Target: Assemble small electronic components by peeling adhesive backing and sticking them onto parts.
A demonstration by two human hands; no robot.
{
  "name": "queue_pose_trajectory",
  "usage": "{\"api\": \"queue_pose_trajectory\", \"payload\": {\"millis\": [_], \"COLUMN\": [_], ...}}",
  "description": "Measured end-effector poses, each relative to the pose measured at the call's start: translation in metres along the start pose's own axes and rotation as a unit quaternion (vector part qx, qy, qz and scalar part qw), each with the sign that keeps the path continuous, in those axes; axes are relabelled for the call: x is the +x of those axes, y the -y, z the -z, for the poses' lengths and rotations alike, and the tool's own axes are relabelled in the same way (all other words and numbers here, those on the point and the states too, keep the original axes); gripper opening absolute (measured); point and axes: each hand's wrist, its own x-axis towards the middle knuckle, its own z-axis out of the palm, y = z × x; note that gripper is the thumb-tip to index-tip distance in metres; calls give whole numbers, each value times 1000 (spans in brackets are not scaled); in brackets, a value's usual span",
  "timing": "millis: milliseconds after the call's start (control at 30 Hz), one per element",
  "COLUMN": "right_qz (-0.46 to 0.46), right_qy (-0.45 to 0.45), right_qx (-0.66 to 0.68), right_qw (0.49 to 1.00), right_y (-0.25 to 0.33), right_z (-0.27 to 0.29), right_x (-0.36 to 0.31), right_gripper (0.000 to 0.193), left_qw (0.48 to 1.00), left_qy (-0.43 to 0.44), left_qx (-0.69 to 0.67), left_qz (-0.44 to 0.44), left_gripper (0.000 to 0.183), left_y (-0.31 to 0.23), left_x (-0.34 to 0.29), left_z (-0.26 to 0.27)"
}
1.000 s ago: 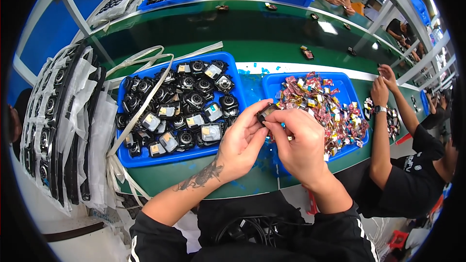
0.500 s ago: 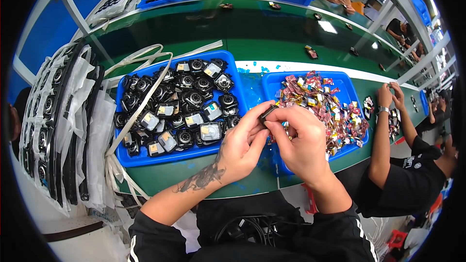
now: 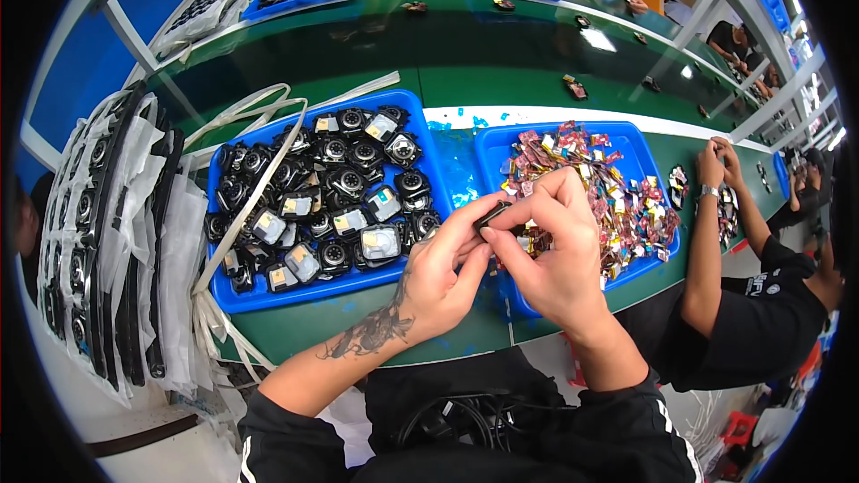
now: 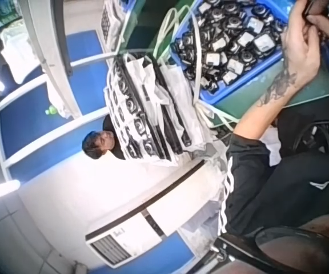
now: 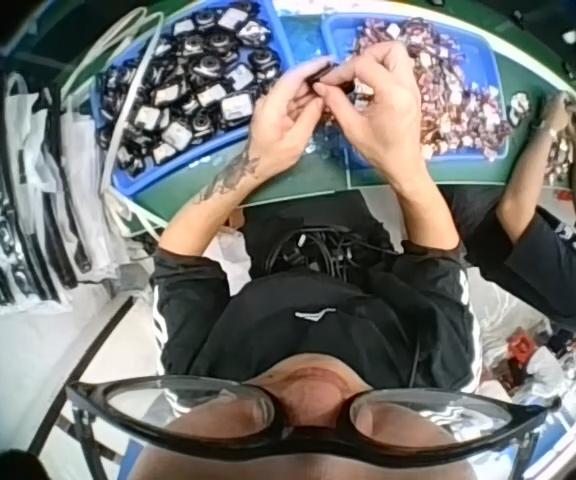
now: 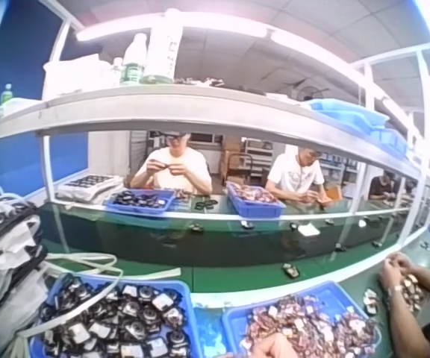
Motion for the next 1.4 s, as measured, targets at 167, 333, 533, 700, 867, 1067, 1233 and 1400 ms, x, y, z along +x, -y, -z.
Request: {"api": "queue_pose_trajectory", "payload": {"millis": [167,333,533,700,867,1067,1233,1400], "right_qz": [-52,-176,-223,-226,-241,-249,-214,-219], "right_qy": [-3,-55,19,45,78,84,40,-8], "right_qx": [86,293,277,349,410,489,354,285], "right_qw": [995,938,934,909,876,832,910,933], "right_y": [-11,-12,-10,-10,-18,-21,-11,-18], "right_z": [-4,-2,1,8,16,14,9,1], "right_x": [-1,-17,-30,-28,-25,-33,-36,-32], "right_gripper": [26,29,21,17,13,16,26,36], "left_qw": [999,988,987,974,966,990,979,986], "left_qy": [24,-42,-35,-16,-1,67,65,45], "left_qx": [25,-147,-159,188,231,-39,-81,-98], "left_qz": [-5,31,20,-124,-116,120,173,131], "left_gripper": [49,56,45,33,29,15,17,36], "left_y": [-5,-11,-10,-14,-15,-12,-13,-16], "left_x": [1,9,8,9,8,8,9,9], "left_z": [5,4,1,12,16,20,17,10]}}
